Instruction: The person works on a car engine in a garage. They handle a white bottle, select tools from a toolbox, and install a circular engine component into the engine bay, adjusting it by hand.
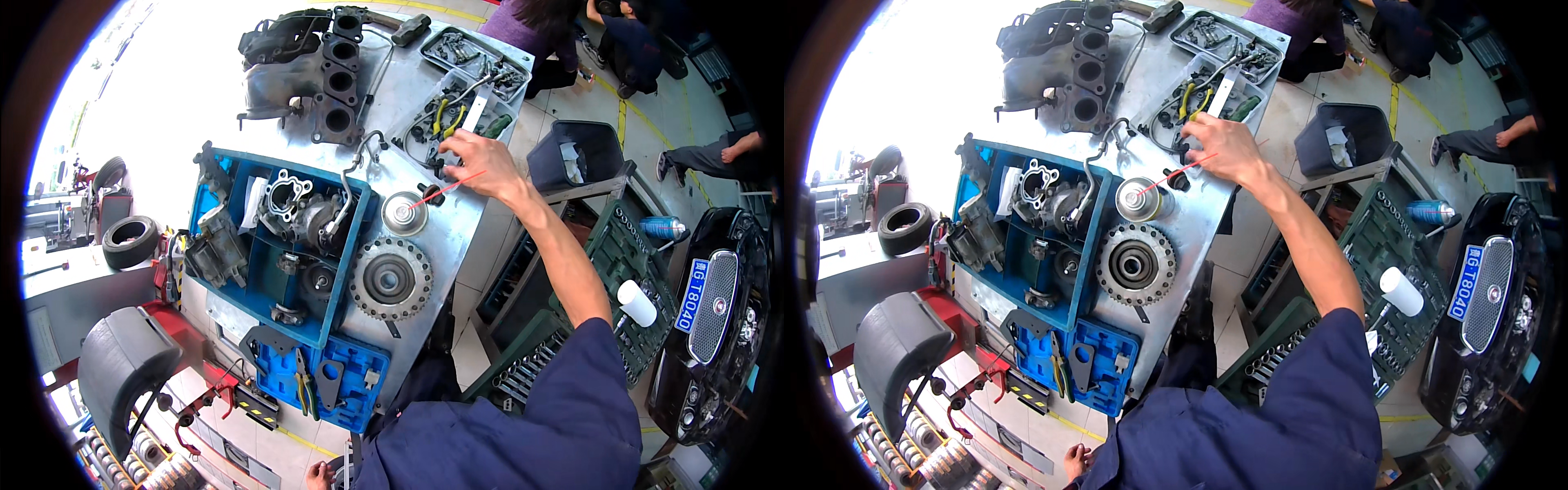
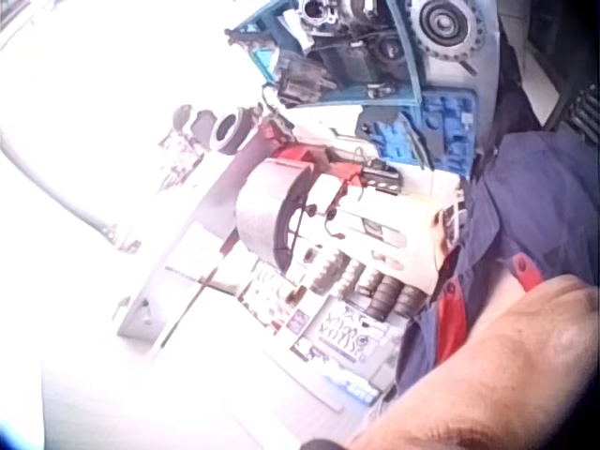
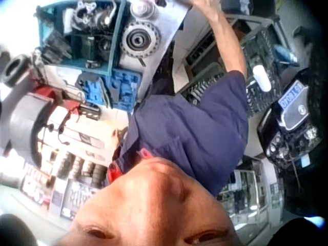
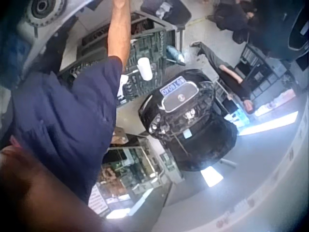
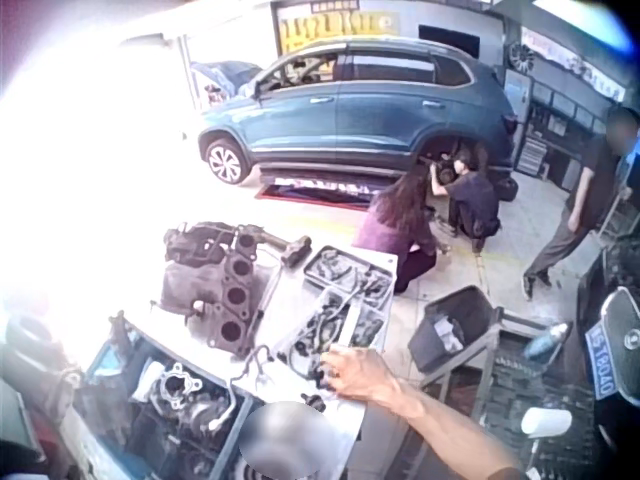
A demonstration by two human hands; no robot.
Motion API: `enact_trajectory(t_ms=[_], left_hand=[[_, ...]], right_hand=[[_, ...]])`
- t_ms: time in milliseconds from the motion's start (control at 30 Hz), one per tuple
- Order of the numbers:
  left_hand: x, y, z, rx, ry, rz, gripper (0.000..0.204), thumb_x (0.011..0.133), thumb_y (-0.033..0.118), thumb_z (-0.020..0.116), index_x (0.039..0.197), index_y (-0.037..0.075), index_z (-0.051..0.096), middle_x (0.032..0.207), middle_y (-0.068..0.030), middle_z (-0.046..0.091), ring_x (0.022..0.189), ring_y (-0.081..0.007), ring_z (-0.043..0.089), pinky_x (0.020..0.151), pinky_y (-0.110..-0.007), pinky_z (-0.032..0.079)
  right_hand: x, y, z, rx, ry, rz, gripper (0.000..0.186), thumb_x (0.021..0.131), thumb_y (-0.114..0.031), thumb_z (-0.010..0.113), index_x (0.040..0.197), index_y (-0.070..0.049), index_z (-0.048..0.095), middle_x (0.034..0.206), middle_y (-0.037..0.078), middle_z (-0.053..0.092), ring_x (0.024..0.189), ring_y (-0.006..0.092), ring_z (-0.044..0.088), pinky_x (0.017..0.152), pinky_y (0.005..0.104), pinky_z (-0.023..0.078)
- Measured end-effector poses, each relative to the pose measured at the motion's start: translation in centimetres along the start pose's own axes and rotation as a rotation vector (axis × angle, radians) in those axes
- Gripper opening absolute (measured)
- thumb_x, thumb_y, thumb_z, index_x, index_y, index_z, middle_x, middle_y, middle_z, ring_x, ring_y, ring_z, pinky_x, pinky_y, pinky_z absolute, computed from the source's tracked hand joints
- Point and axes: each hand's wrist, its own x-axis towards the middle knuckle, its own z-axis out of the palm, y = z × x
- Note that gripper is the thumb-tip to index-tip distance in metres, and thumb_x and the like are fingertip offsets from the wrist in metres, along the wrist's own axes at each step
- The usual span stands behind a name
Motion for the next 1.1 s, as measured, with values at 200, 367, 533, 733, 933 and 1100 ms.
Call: enact_trajectory(t_ms=[200,367,533,733,933,1100], left_hand=[[-2.9,1.5,0.8,0.022,0.067,-0.043,0.034,0.098,0.027,0.06,0.121,0.002,0.055,0.095,-0.0113,0.068,0.074,-0.0206,0.065,0.059,-0.033,0.052],[-4.0,2.8,1.7,0.036,0.065,-0.073,0.034,0.098,0.026,0.06,0.121,0.002,0.055,0.095,-0.0114,0.068,0.074,-0.0208,0.066,0.059,-0.033,0.052],[-4.6,4.2,1.6,0.021,0.085,-0.083,0.033,0.098,0.026,0.06,0.121,0.002,0.055,0.094,-0.0115,0.068,0.074,-0.0209,0.066,0.059,-0.033,0.053],[-5.5,4.2,1.2,-0.043,0.06,-0.091,0.036,0.098,0.027,0.06,0.123,0.002,0.054,0.095,-0.0118,0.067,0.074,-0.0199,0.065,0.059,-0.033,0.054],[-5.8,3.1,2.9,-0.044,0.054,-0.089,0.036,0.098,0.028,0.061,0.122,0.002,0.055,0.094,-0.0108,0.067,0.073,-0.0187,0.065,0.057,-0.032,0.052],[-5.9,1.2,3.2,-0.076,0.069,-0.099,0.035,0.097,0.027,0.062,0.122,0.003,0.055,0.093,-0.01,0.067,0.072,-0.0173,0.064,0.056,-0.029,0.049]], right_hand=[[2.8,2.0,0.7,-0.095,-0.09,-0.096,0.02,0.078,-0.022,0.072,0.091,-0.007,0.065,0.094,0.007,0.061,0.083,0.0282,0.066,0.072,0.0405,0.054],[3.5,4.2,-1.1,-0.031,0.056,0.021,0.019,0.08,-0.021,0.072,0.091,-0.007,0.064,0.091,0.006,0.062,0.082,0.0275,0.066,0.071,0.0395,0.053],[3.7,4.0,-1.7,-0.045,0.085,-0.01,0.02,0.08,-0.022,0.073,0.092,-0.009,0.064,0.095,0.005,0.061,0.084,0.0278,0.067,0.073,0.0411,0.054],[3.4,3.3,-1.9,-0.111,-0.422,-0.113,0.022,0.078,-0.015,0.071,0.1,-0.014,0.075,0.084,0.007,0.064,0.079,0.0285,0.066,0.071,0.0395,0.053],[4.8,3.4,-0.2,-0.115,-0.175,-0.208,0.024,0.076,-0.009,0.069,0.1,-0.012,0.073,0.089,0.005,0.063,0.083,0.0268,0.066,0.074,0.0396,0.053],[5.2,3.9,-2.0,-0.158,-0.403,-0.196,0.025,0.072,-0.004,0.069,0.096,-0.01,0.069,0.097,0.005,0.062,0.09,0.0282,0.065,0.076,0.0406,0.052]])
